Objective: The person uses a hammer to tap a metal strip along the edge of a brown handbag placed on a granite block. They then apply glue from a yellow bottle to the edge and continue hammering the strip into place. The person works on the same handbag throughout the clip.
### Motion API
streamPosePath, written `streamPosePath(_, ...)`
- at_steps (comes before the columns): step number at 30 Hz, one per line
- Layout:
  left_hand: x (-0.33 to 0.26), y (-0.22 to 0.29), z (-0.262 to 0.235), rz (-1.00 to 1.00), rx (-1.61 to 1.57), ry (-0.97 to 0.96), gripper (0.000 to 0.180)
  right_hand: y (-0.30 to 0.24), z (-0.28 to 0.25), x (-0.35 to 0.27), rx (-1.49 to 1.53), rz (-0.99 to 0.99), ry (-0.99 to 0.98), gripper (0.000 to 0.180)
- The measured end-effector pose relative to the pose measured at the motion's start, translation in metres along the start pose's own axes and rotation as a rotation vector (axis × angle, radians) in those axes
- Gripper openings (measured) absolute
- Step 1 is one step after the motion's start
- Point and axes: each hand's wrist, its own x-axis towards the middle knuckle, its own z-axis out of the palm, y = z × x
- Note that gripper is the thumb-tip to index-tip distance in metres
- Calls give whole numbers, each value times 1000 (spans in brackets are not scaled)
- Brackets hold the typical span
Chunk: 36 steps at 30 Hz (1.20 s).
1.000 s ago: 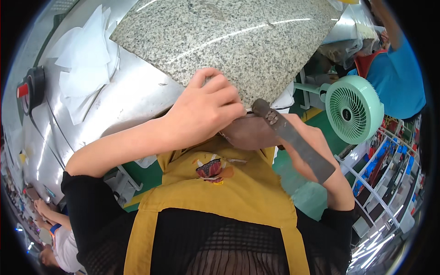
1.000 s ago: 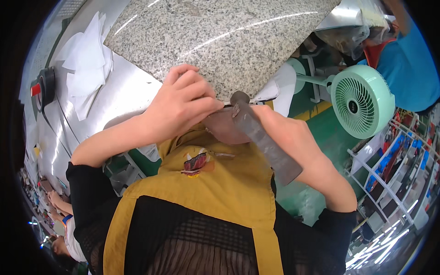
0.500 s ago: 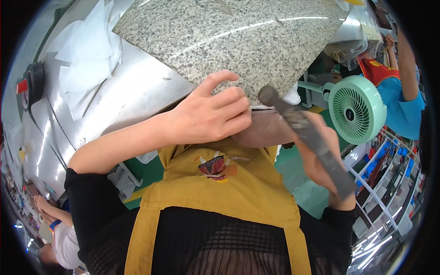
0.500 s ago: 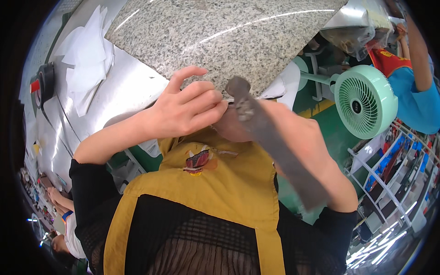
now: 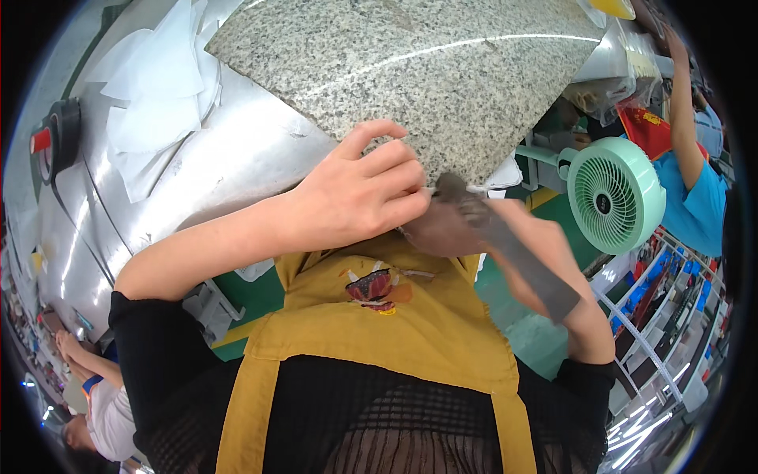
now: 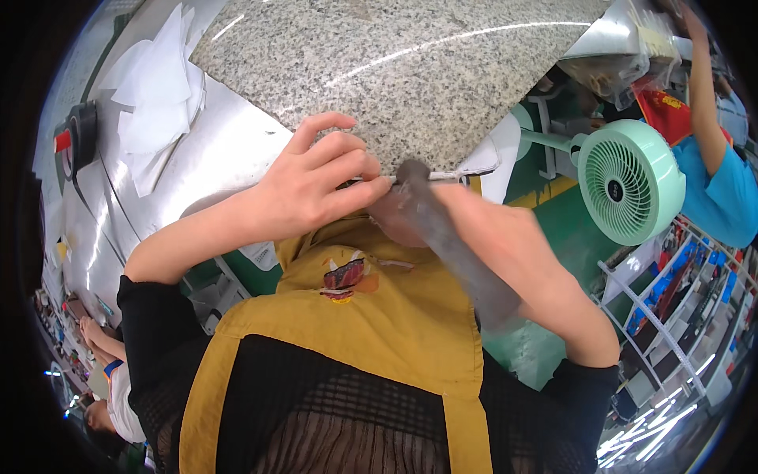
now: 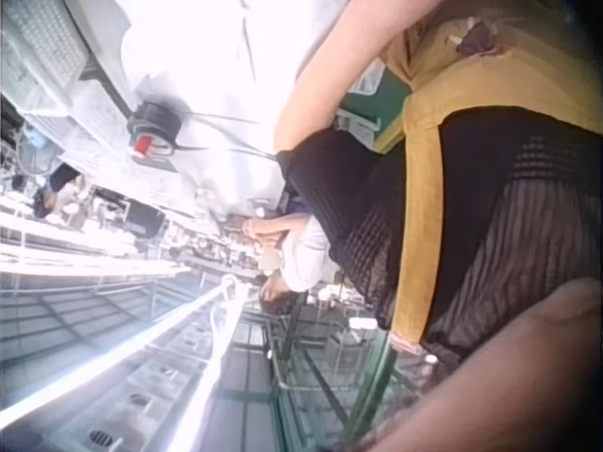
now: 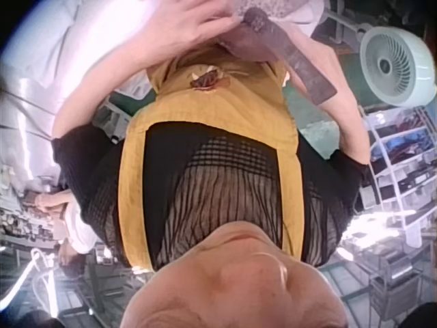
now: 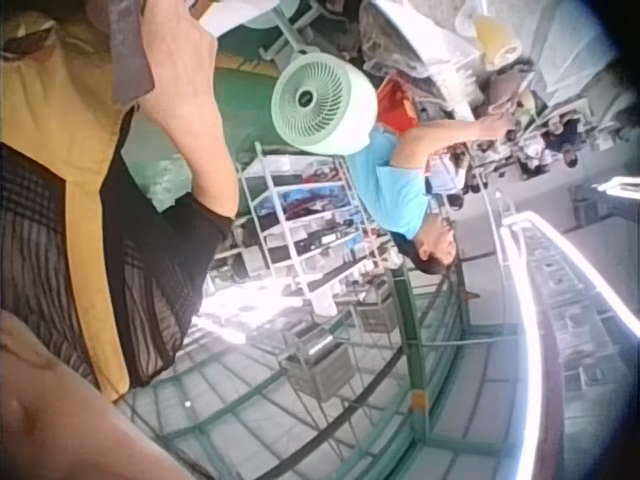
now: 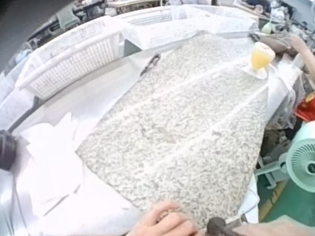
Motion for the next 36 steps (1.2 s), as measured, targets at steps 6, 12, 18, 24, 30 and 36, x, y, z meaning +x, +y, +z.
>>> streamPosePath(6,-2,3,2,3,72,26,21,-8,-5,1,43,21,15,33)
streamPosePath(12,-2,9,-6,-232,-91,-42,20,-3,6,4,-131,-28,-74,37)
streamPosePath(18,-7,10,-1,-99,51,30,19,-7,0,1,25,-7,36,34)
streamPosePath(24,-6,11,-2,-96,76,44,18,-6,14,4,-49,3,-43,26)
streamPosePath(30,-7,15,-1,-127,89,40,19,-7,8,0,-25,-56,98,41)
streamPosePath(36,4,20,-8,-362,-31,-56,17,0,13,3,89,-38,81,29)
